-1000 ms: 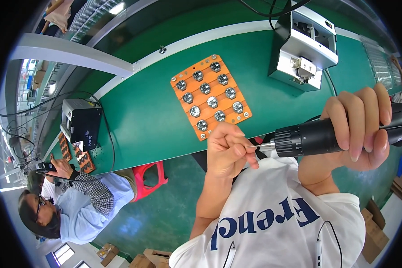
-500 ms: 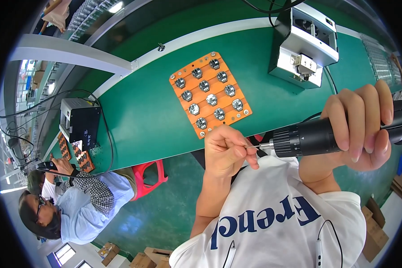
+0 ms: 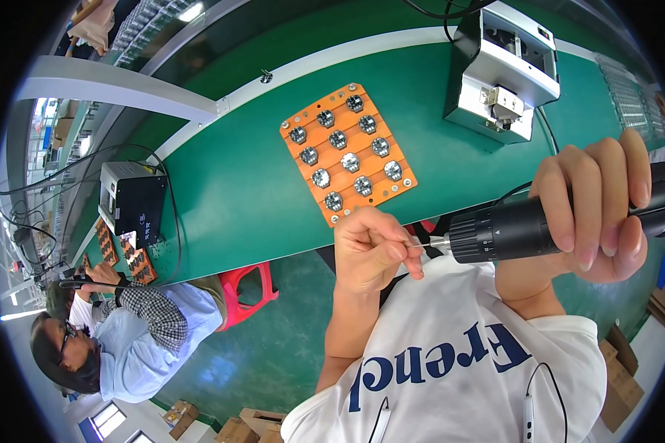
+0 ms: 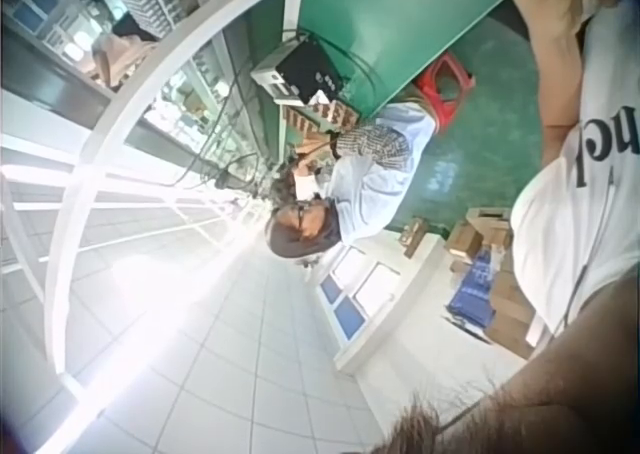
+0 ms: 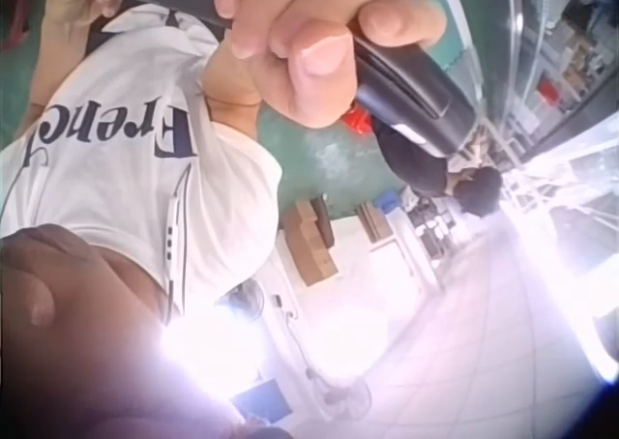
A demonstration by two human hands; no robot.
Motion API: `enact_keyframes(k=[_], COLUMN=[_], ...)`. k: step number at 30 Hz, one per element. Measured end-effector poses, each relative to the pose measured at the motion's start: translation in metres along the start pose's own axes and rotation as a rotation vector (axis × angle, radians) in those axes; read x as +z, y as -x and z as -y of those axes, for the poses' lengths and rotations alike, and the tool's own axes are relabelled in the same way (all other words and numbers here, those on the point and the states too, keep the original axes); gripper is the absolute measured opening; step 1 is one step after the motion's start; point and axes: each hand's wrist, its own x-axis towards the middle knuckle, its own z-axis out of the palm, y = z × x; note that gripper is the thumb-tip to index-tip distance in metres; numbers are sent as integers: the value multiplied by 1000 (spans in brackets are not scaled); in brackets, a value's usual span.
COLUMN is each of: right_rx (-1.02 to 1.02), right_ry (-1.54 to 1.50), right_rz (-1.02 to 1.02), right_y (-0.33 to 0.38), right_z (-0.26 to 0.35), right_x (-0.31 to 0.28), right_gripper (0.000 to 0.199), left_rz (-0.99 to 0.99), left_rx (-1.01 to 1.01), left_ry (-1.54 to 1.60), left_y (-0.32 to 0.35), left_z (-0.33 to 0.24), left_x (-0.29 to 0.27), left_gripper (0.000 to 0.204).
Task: Assembling components on a circuit board using a component feeder and a handheld tool.
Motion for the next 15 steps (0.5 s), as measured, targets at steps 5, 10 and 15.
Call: enact_keyframes(k=[5,10,15], right_rx=[18,82,73], right_ry=[-12,73,45], right_rz=[67,158,108], right_y=[-3,-5,-2], right_z=[-1,-4,-11], right_x=[-2,-2,-1], right_gripper=[30,29,28], left_rz=[-4,-35,-3], left_rx=[-30,-27,-42], left_ry=[-21,-281,-484], left_y=[0,-1,0], left_z=[-5,-20,-28], left_x=[2,5,5], left_gripper=[9,12,12])
